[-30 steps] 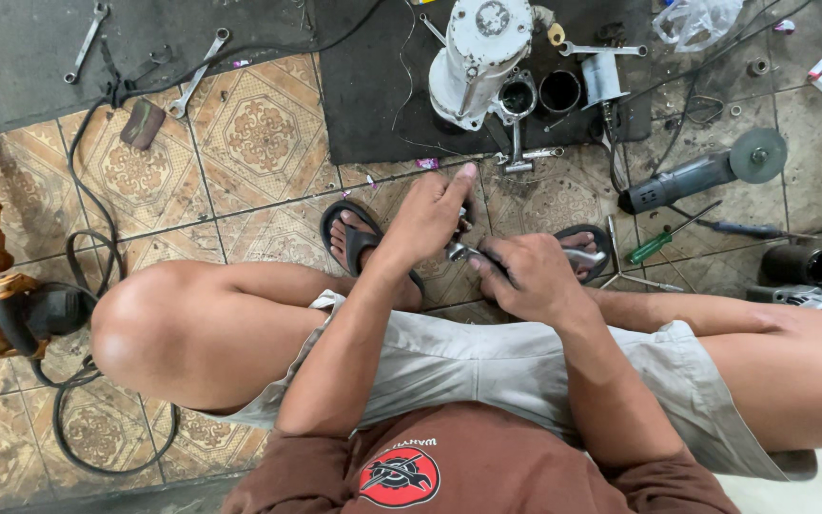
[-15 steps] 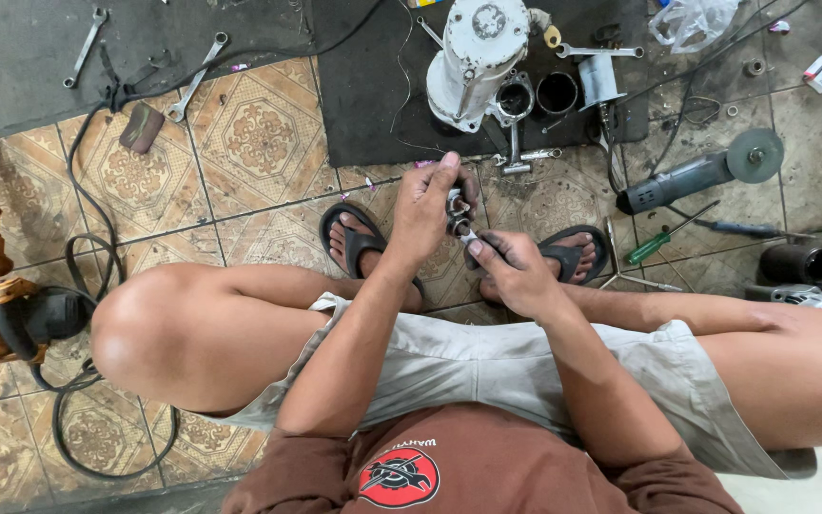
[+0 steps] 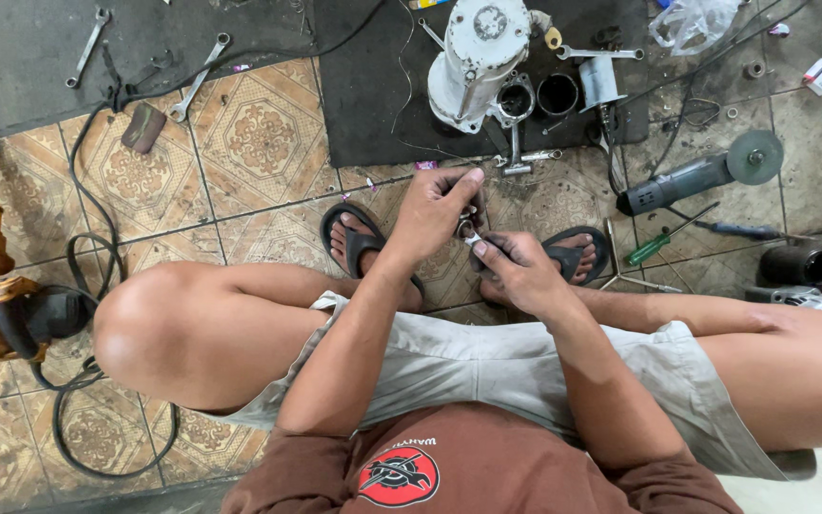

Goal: The person sits on the floor and uses a wrench to tighten bolts on a small circular engine component. They then use a pair of scissors to adjust a part inside a cylindrical engine housing.

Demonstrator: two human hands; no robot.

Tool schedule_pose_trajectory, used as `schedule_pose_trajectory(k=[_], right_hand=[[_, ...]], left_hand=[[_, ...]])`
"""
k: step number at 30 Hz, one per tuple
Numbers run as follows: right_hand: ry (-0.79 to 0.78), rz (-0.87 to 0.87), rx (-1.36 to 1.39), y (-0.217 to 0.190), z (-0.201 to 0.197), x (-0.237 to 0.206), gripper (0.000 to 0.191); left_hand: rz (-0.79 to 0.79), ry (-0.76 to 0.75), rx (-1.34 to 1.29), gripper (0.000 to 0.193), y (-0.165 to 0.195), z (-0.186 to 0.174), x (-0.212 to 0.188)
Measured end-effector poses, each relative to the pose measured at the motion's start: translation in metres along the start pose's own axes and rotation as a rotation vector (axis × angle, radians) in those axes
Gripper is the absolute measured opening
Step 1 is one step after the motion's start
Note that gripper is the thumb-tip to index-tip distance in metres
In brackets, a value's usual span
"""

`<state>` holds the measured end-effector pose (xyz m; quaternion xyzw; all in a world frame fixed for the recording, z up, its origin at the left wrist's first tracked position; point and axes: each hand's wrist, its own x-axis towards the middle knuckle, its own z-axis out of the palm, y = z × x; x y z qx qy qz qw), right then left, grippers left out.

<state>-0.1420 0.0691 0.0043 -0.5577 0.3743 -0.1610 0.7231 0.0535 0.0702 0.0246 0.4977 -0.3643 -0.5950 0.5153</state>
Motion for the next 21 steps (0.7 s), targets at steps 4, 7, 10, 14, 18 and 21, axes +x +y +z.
schedule_pose_trajectory(k=[4, 7, 10, 14, 18, 21], right_hand=[[-0.028, 0.213, 0.343, 0.006, 0.001, -0.002, 0.024], [-0.045, 0.297, 0.413, 0.01, -0.001, -0.001, 0.024], [0.02, 0.343, 0.409, 0.013, -0.002, 0.0, 0.024], [0.079, 0.213, 0.242, 0.015, -0.009, 0.0, 0.021], [0.073, 0.384, 0.304, 0.019, -0.026, -0.006, 0.026], [0.049, 0.367, 0.332, 0.028, -0.035, -0.012, 0.028]], left_hand=[[-0.042, 0.056, 0.129, 0.045, -0.002, 0.006, 0.0], [-0.023, 0.128, 0.309, 0.05, -0.005, 0.011, -0.001], [-0.001, 0.154, 0.347, 0.048, -0.008, 0.014, -0.002], [0.034, 0.106, 0.363, 0.044, -0.013, 0.013, 0.001], [0.04, 0.023, 0.355, 0.041, -0.026, 0.013, 0.006], [0.021, 0.025, 0.397, 0.043, -0.04, 0.018, 0.008]])
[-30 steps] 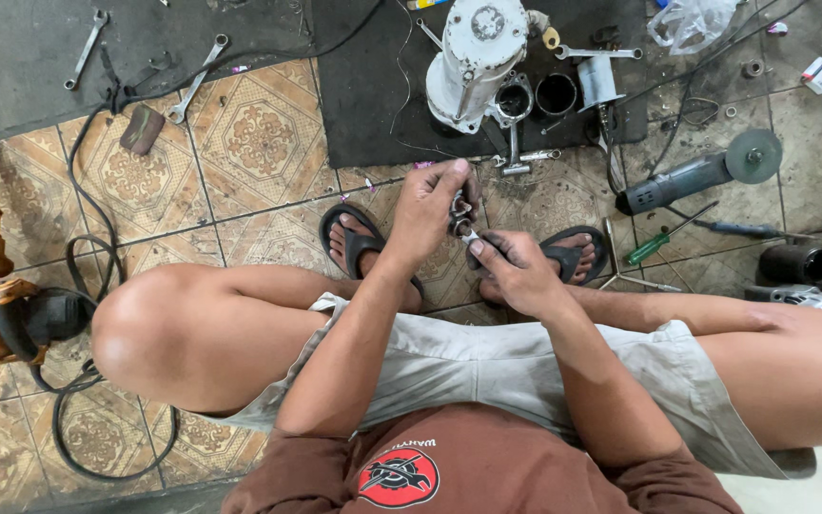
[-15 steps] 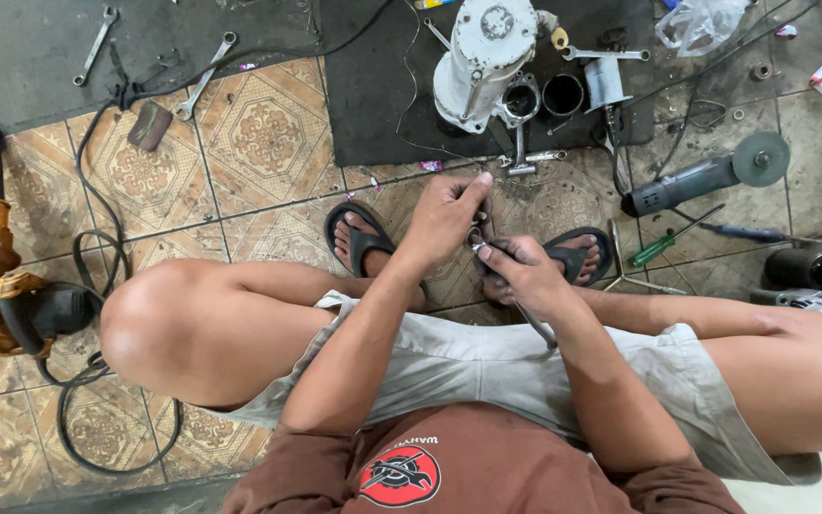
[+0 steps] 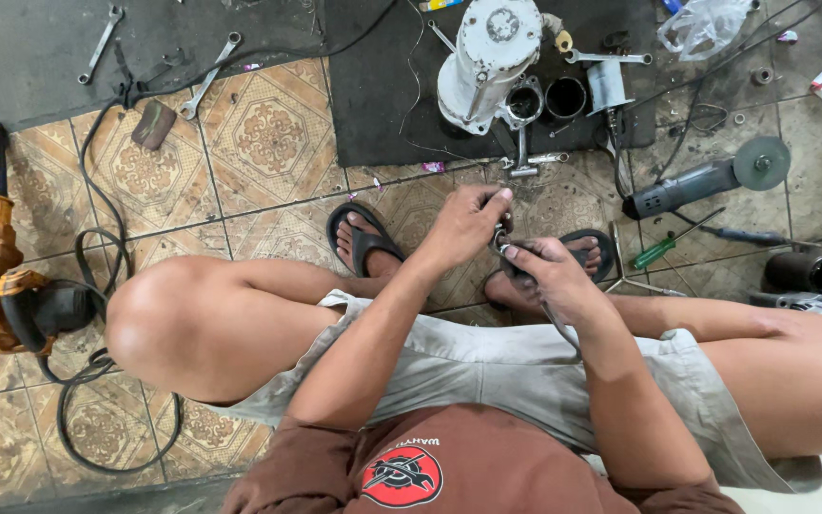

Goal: The person sits on the floor and uses a wrench to tighten bolts on a small circular engine component. They then use a pair of scissors to adjust a part inside a cylindrical engine housing.

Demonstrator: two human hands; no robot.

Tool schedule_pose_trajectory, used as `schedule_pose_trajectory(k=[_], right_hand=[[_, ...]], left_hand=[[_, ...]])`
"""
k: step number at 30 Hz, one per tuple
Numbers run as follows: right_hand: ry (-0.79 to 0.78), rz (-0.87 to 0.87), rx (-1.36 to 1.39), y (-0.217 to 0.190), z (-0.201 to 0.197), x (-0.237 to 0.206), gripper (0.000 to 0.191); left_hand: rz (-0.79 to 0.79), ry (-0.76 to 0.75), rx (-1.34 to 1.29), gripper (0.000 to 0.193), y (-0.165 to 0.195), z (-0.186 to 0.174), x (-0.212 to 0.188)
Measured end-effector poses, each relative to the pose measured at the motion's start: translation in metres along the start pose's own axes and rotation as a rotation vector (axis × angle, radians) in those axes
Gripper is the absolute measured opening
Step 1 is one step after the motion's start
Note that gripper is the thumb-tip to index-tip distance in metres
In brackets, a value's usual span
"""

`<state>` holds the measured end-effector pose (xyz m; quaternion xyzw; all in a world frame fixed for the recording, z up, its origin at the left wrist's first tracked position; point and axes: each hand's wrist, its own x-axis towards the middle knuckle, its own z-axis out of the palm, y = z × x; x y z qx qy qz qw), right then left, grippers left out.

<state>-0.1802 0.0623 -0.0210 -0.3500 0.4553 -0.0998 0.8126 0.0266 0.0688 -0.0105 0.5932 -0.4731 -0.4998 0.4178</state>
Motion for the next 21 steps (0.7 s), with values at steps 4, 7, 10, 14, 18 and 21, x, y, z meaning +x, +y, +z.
schedule_pose_trajectory(k=[4, 7, 10, 14, 18, 21], right_hand=[[0.026, -0.054, 0.009, 0.011, -0.006, -0.002, 0.02], [0.062, -0.228, -0.313, 0.005, -0.004, -0.006, 0.021], [0.249, -0.335, -0.51, -0.019, 0.005, -0.014, 0.024], [0.299, -0.664, -0.508, -0.059, 0.025, -0.022, 0.032], [0.359, -0.842, -0.917, -0.075, 0.05, -0.022, 0.037], [0.439, -0.748, -0.871, -0.067, 0.053, -0.026, 0.048]], left_hand=[[-0.084, 0.056, -0.207, 0.059, -0.011, 0.016, 0.004], [-0.186, 0.074, -0.427, 0.065, -0.014, 0.02, 0.005], [-0.111, 0.165, -0.377, 0.064, -0.009, 0.021, 0.002], [0.05, 0.335, -0.131, 0.061, 0.004, 0.028, -0.004], [0.098, 0.358, -0.133, 0.061, 0.012, 0.03, -0.002], [-0.099, 0.28, -0.2, 0.063, 0.011, 0.027, 0.004]])
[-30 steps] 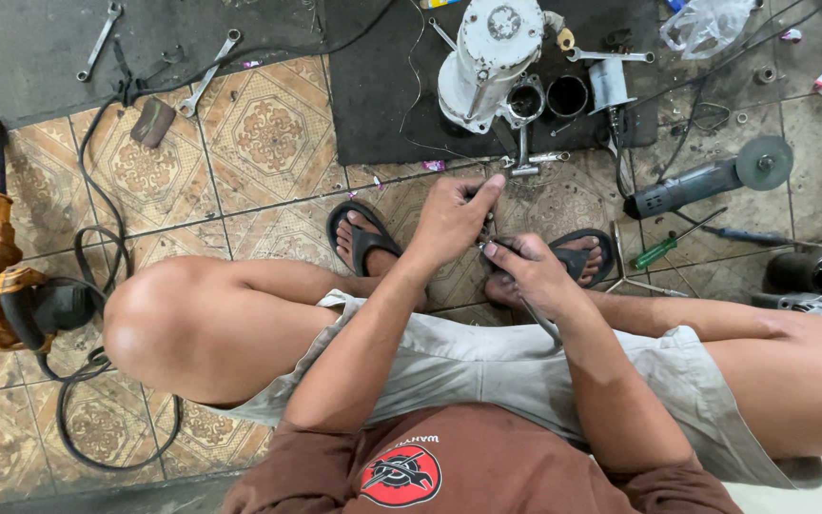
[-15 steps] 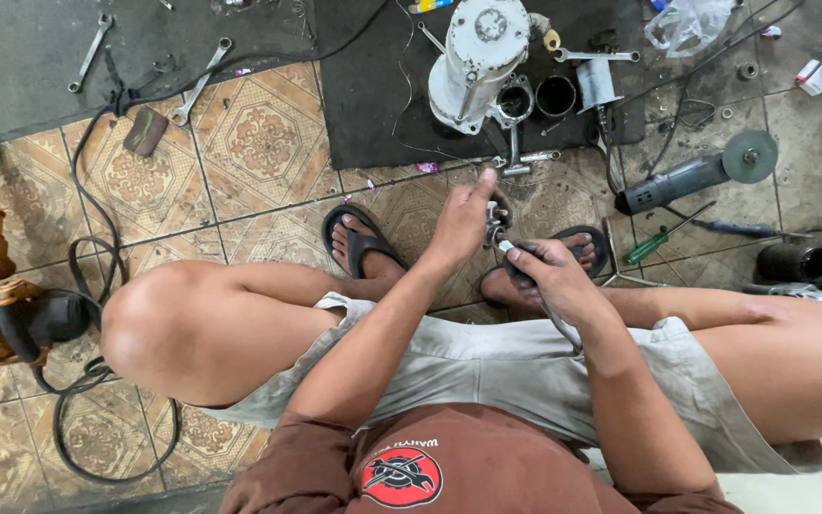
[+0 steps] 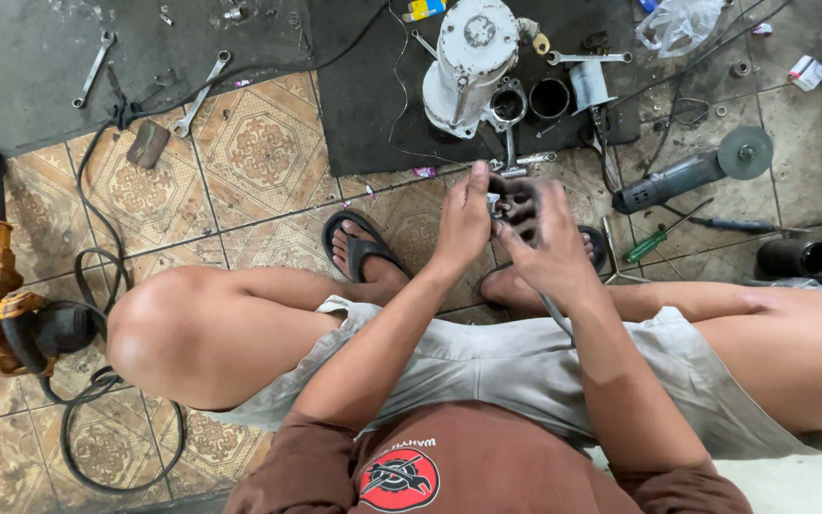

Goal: The person sits on the floor and uses a wrench to tighten bolts on a small circular engine component. They then use a pair of scissors to adjust a part inside a cylindrical engine housing.

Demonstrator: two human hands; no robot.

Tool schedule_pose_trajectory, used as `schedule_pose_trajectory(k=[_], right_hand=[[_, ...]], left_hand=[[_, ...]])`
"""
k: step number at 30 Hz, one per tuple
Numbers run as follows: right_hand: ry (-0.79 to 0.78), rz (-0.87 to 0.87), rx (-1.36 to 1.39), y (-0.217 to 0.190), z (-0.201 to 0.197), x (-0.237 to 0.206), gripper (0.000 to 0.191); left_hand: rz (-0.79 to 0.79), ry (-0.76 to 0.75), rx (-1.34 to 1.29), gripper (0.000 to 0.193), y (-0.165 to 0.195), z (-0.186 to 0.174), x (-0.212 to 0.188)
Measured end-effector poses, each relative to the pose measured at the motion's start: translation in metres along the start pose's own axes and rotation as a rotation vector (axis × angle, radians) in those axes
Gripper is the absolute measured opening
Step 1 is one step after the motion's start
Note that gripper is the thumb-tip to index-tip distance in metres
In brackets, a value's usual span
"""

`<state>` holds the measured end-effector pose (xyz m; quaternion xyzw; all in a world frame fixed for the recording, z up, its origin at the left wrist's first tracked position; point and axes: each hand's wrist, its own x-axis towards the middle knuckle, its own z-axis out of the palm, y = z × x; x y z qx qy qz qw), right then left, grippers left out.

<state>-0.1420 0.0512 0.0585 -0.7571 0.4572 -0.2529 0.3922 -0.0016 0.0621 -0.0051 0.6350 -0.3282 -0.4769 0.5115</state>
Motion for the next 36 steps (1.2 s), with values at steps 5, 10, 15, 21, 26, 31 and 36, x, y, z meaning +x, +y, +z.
schedule_pose_trajectory(k=[5, 10, 15, 21, 26, 31, 36], right_hand=[[-0.219, 0.241, 0.123, 0.03, 0.01, -0.039, 0.041], [-0.277, 0.597, 0.474, 0.068, 0.027, -0.057, 0.031], [-0.298, 0.572, 0.486, 0.075, 0.017, -0.061, 0.033], [0.083, 0.317, 0.321, 0.046, 0.002, -0.03, 0.043], [0.091, 0.136, 0.316, 0.037, 0.024, 0.008, 0.031], [-0.019, 0.229, 0.412, 0.046, 0.033, -0.004, 0.038], [-0.043, 0.275, 0.212, 0.041, 0.027, -0.019, 0.043]], left_hand=[[0.051, -0.024, -0.118, 0.068, -0.013, 0.001, 0.003], [-0.098, -0.119, -0.294, 0.063, -0.023, 0.002, 0.006], [-0.085, -0.099, -0.181, 0.064, -0.028, 0.01, 0.0], [-0.006, -0.011, -0.133, 0.063, -0.019, 0.02, -0.017], [0.134, 0.035, -0.066, 0.05, -0.004, 0.022, -0.023], [0.183, 0.052, -0.04, 0.049, -0.005, 0.011, -0.024], [0.02, 0.01, -0.205, 0.055, -0.014, 0.008, -0.009]])
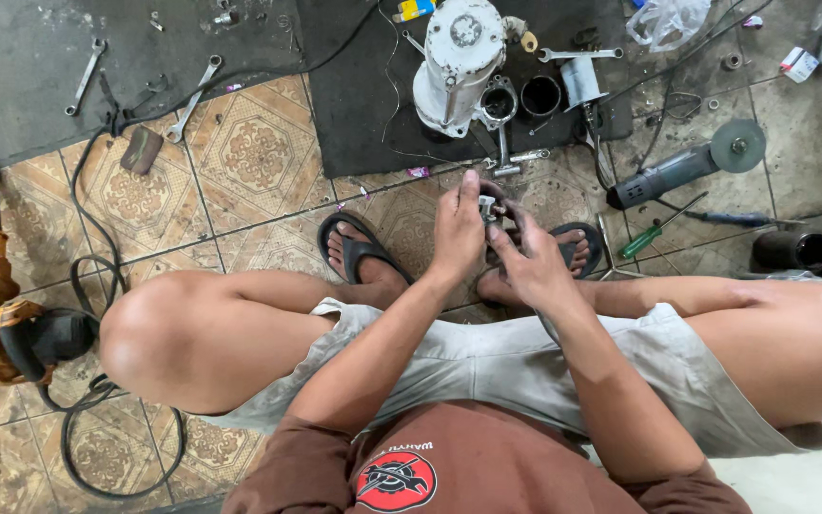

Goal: The person sits on the floor and uses a wrench to tighten bolts on a small circular engine component. They then use a pair of scissors to adjust a part inside a cylindrical engine housing.

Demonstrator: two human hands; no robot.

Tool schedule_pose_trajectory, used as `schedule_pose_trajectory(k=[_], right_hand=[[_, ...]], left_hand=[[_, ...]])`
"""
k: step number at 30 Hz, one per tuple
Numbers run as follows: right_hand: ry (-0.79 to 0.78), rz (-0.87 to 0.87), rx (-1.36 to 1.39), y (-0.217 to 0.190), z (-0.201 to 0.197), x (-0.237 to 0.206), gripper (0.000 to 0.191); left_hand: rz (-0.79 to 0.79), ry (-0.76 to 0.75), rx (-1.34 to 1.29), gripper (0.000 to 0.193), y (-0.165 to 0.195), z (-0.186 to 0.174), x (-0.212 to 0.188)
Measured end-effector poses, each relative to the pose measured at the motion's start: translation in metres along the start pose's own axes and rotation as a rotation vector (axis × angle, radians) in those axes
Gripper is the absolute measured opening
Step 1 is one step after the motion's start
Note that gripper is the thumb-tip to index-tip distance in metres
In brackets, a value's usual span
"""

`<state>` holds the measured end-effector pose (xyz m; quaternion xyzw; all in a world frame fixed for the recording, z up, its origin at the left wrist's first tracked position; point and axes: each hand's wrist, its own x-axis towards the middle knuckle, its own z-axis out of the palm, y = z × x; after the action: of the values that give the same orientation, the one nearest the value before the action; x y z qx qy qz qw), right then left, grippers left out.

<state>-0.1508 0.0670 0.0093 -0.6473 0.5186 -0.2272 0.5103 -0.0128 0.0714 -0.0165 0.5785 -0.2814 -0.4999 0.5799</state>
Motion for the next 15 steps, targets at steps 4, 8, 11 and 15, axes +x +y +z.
schedule_pose_trajectory(k=[4, 8, 11, 15], right_hand=[[-0.044, 0.226, 0.05, -0.004, -0.001, -0.005, 0.04], [-0.008, -0.085, -0.1, 0.003, -0.001, -0.006, 0.029], [-0.007, -0.097, -0.116, 0.006, -0.001, -0.007, 0.029], [0.015, -0.115, -0.153, -0.002, -0.002, -0.01, 0.026]], left_hand=[[-0.002, -0.053, 0.006, 0.051, -0.005, 0.001, 0.004], [-0.045, -0.095, 0.153, 0.043, -0.001, -0.006, 0.006], [-0.155, -0.192, 0.177, 0.037, 0.006, -0.019, 0.011], [-0.202, -0.326, 0.097, 0.032, 0.009, -0.03, 0.019]])
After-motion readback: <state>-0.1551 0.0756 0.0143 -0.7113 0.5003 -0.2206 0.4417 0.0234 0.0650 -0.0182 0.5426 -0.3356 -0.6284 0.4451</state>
